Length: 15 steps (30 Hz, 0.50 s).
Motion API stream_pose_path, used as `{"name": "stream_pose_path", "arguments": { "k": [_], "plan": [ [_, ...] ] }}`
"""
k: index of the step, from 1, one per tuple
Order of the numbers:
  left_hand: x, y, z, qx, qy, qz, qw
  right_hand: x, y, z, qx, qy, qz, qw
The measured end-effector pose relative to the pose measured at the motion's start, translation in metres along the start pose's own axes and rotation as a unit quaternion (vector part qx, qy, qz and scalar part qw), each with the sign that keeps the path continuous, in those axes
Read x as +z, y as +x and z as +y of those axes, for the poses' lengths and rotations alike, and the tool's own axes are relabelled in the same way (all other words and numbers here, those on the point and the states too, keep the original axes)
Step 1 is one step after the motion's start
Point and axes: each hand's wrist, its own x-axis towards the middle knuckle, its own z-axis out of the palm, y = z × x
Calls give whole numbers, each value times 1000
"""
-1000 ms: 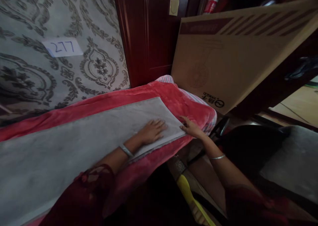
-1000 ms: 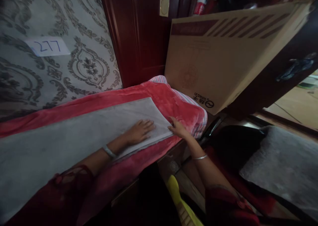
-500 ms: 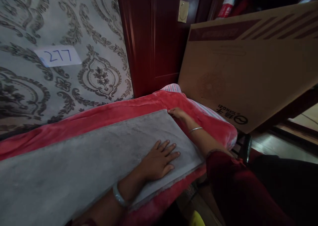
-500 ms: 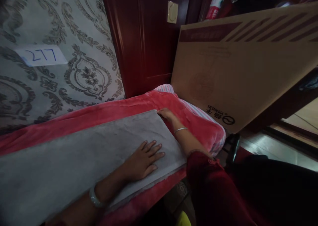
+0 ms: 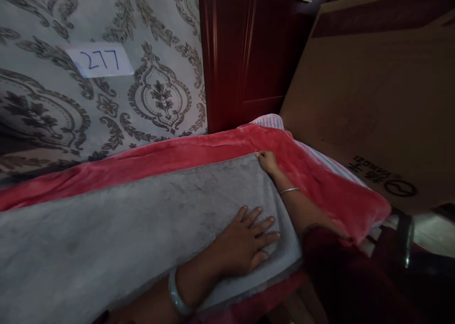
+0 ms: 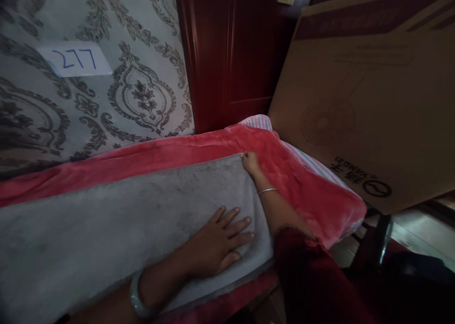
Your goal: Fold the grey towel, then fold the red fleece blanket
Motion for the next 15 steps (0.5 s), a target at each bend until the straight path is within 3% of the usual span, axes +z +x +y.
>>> {"name": "stream_pose_path", "arguments": {
  "k": [5, 10, 15],
  "plan": [
    [-1, -3, 0, 6, 3, -2, 1000, 3, -6, -5, -11, -23, 1, 1000],
    [0, -1, -6, 12, 17, -11, 1000, -13, -14, -21, 50, -29, -28, 998],
    [-3, 4, -10, 25, 19, -23, 999, -55, -74, -12, 123, -54, -84, 987]
  ]
}}
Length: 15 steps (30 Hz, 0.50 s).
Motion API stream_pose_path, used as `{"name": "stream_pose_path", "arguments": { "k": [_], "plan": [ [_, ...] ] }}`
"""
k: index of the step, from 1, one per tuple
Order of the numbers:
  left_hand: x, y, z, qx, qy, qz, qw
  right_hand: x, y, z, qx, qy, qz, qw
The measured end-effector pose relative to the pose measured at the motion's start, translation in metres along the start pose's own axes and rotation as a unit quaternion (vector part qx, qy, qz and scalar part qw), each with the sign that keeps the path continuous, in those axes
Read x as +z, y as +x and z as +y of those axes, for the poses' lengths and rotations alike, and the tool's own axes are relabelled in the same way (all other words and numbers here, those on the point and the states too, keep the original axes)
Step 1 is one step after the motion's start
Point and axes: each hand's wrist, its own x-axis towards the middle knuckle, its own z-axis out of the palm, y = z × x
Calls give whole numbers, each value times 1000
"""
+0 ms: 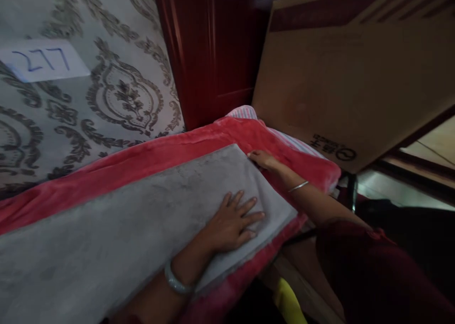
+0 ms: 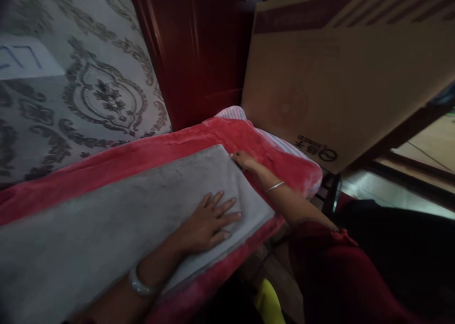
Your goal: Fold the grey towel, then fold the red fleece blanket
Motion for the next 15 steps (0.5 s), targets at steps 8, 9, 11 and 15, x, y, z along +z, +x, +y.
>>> {"name": "stream_pose_path", "arguments": {
  "k": [8, 9, 11, 15],
  "plan": [
    [-4, 7, 6, 44, 11, -7, 999, -26, -131, 51, -57, -261, 54, 962],
    [-4, 7, 7, 51, 10, -10, 999, -24, -140, 53, -49, -286, 78, 954],
    [-4, 7, 11, 58, 8, -14, 998, -19, -153, 57, -34, -316, 117, 941],
    [-1, 6, 15, 51, 4, -26, 998, -13, -164, 61, -7, -348, 146, 926]
  ]
}}
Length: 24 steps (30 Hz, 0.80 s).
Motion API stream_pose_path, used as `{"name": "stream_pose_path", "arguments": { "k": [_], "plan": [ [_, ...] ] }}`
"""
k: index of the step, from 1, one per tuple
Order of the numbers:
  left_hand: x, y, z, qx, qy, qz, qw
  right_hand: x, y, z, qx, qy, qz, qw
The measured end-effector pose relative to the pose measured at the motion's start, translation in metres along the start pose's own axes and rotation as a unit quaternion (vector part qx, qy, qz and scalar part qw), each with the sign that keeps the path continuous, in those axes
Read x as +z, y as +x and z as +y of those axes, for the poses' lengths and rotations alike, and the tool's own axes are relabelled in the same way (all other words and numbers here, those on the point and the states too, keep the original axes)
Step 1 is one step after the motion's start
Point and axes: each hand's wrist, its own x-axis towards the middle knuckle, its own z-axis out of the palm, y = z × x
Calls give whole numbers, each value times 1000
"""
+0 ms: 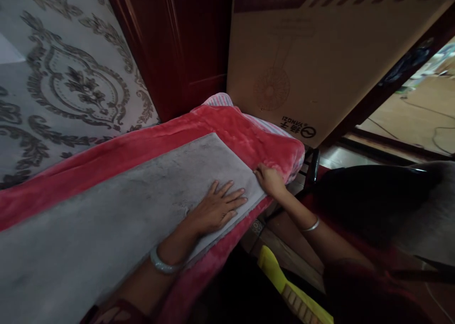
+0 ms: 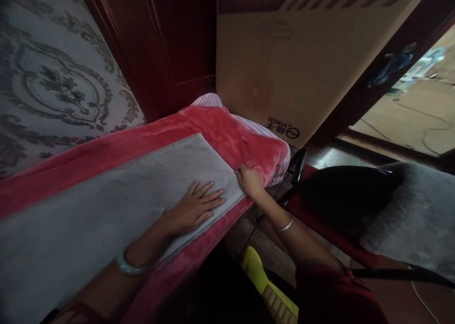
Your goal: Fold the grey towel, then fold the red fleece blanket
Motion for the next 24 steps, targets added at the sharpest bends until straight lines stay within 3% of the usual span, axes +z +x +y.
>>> {"name": "stream_pose_path", "arguments": {
  "k": [3, 5, 8, 10, 11, 12, 14, 16, 20, 24],
  "plan": [
    [0, 0, 1, 3, -20, 5, 1000, -5, 1, -7, -3, -33, 7, 999],
    [-3, 1, 0, 6, -51, 36, 998, -10, 5, -22, -43, -31, 28, 998],
    [-12, -2, -9, -49, -58, 180, 981, -8, 12, -58, -172, 10, 76, 982],
    [-19, -7, -20, -146, 6, 278, 949, 1, 15, -80, -251, 12, 84, 964],
    [-22, -11, -26, -204, 48, 297, 932, 7, 15, -87, -274, 2, 75, 959],
    [-23, -15, -33, -261, 84, 290, 917, 13, 16, -92, -283, -12, 58, 957],
    [-23, -22, -43, -352, 117, 219, 902, 27, 15, -92, -279, -37, 17, 959],
    [-18, -27, -47, -396, 111, 146, 900, 37, 14, -85, -269, -53, -6, 962],
    [-11, -27, -41, -407, 91, 102, 903, 48, 14, -71, -265, -64, 4, 962],
    [-23, -47, -44, -412, 73, 91, 904, 53, 19, -68, -265, -71, -8, 961]
  ]
}}
